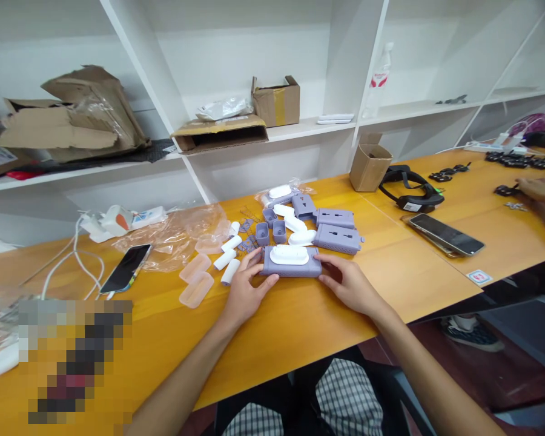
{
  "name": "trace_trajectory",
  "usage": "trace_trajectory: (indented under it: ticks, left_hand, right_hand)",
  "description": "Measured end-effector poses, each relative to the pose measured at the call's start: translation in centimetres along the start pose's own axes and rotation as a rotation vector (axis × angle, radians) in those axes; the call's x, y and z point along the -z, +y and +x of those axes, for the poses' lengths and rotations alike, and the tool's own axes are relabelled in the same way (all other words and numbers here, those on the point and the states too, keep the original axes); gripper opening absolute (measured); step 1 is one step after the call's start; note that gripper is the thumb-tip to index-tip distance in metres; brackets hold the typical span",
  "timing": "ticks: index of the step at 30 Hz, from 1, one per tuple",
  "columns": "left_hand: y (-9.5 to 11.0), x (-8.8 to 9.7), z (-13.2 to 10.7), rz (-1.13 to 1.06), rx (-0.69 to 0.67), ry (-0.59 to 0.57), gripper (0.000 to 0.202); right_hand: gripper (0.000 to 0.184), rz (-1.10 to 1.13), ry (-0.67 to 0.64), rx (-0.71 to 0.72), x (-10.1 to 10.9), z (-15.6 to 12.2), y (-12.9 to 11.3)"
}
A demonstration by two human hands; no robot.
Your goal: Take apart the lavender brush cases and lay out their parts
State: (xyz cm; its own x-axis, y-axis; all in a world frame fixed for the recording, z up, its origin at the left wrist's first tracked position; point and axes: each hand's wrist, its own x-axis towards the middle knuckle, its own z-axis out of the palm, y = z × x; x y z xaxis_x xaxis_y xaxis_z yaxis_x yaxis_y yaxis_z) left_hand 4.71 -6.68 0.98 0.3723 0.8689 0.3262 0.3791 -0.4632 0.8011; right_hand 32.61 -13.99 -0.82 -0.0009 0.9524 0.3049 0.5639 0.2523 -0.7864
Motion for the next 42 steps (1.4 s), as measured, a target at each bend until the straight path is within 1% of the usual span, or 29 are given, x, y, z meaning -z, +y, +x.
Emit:
trace_trajectory:
  ticks: [2,6,9,11,13,16,17,19,21,24,27,30,35,42]
  left_hand:
    - [-0.3,0.0,0.1,-0.051,0.014,0.022,0.026]
    - [-0.5,-0.4,0.0,-0.05,0.023,0.052,0.024]
    - [-0.3,-0.3,0.0,-0.054,0.019,0.024,0.023]
    - [-0.1,0.0,0.0,-0.049,0.013,0.011,0.023]
    - [0.1,0.4,0.1,-0.031,-0.005,0.01,0.023]
    - [0.4,0.7,0.0,-0.02,-0.052,0.022,0.024]
    - [0.5,0.7,-0.1,-0.021,-0.068,0.027,0.024]
    - [0.5,0.5,-0.2,-0.017,-0.097,0.045,0.024]
    - [0.4,0.4,-0.3,-0.007,-0.116,0.064,0.022]
    - [0.3,0.4,-0.3,-0.015,-0.131,0.094,0.02]
    - [0.3,0.7,-0.1,-0.035,-0.145,0.105,0.018]
    - [0.4,0.8,-0.1,-0.043,-0.144,0.071,0.017]
    - [0.4,0.8,-0.1,-0.059,-0.105,0.014,0.019]
    - [0.1,0.9,-0.1,-0.1,-0.014,-0.073,0.017]
  right_hand:
    - [0.047,0.037,0.029,-0.015,-0.2,0.1,0.0]
    - [0.049,0.034,0.051,0.009,-0.3,0.3,-0.1]
    - [0.051,0.045,0.059,0.001,-0.2,0.2,-0.5]
    - [0.05,0.115,0.066,-0.026,-0.2,0.3,-0.8]
    - [0.041,0.281,0.08,-0.083,-0.3,0.3,-1.2]
    - [0.027,0.671,0.161,-0.26,-0.7,0.6,-1.7]
    - [0.027,0.808,0.206,-0.328,-0.8,0.8,-1.9]
    - [0.033,1.027,0.296,-0.437,-1.1,1.0,-2.1]
    - [0.039,1.137,0.328,-0.498,-1.2,1.2,-2.3]
    - [0.043,1.152,0.281,-0.536,-1.2,1.2,-2.5]
    - [0.045,1.146,0.243,-0.529,-1.0,1.1,-2.5]
    - [0.046,1.146,0.231,-0.514,-0.7,1.1,-2.5]
    - [0.045,1.15,0.177,-0.498,-0.5,1.1,-2.8]
    - [0.054,1.162,0.177,-0.495,-0.5,1.0,-2.9]
